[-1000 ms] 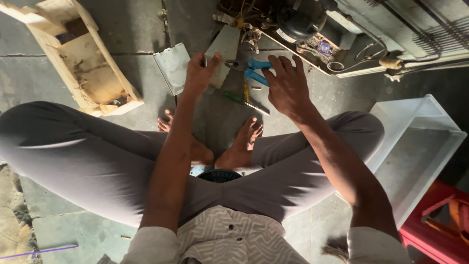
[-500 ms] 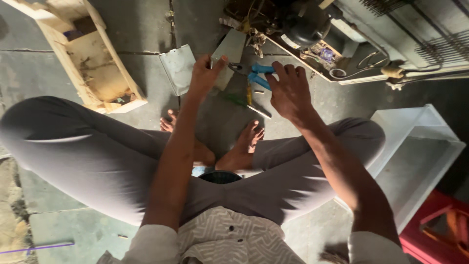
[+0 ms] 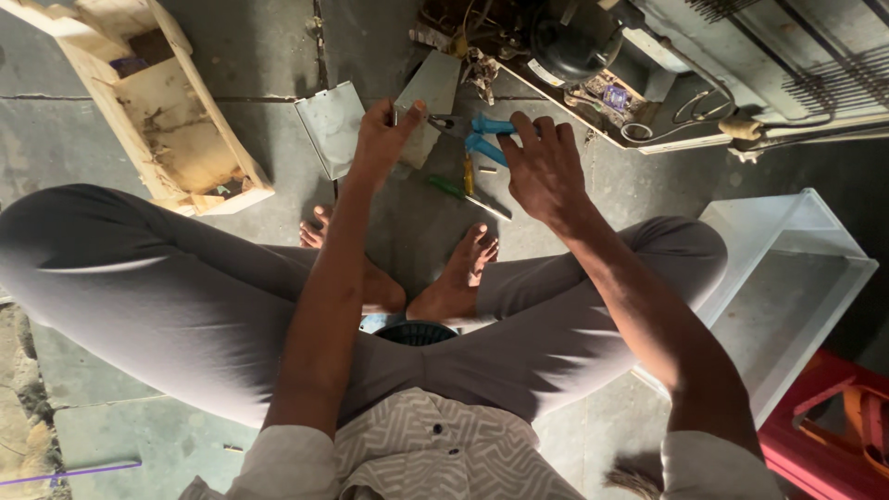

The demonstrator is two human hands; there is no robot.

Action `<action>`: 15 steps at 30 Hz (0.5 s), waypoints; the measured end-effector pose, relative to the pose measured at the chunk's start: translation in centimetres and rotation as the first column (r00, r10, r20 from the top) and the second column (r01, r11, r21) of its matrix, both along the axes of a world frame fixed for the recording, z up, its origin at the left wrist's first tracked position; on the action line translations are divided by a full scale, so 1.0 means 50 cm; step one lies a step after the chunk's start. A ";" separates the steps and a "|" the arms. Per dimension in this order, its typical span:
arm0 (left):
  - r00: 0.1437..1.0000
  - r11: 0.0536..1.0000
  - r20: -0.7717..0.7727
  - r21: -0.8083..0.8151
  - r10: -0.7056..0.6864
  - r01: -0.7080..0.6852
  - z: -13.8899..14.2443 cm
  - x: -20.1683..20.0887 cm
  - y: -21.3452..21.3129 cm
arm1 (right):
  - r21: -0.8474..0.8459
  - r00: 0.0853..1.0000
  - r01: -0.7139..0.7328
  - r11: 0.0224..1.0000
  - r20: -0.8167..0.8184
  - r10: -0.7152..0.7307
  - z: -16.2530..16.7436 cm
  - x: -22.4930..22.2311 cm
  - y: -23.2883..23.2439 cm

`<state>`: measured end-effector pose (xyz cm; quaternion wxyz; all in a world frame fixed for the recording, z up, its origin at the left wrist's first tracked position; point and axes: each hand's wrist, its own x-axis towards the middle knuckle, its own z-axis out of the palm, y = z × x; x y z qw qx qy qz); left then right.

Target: The person sits on the floor in front of a refrigerator with its back panel removed and works on the compressor compartment and an electrical control box. They unscrew the box cover with a screwdriver, open it to reach the internal components, and use pliers on the wiring and parts inside.

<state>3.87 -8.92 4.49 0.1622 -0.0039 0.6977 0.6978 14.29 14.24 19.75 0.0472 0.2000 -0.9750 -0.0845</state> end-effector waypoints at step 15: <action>0.993 0.996 -0.116 0.085 0.033 -0.023 -0.106 0.018 0.052 | -0.090 0.992 0.054 0.995 0.122 -0.042 -0.036 0.020 -0.002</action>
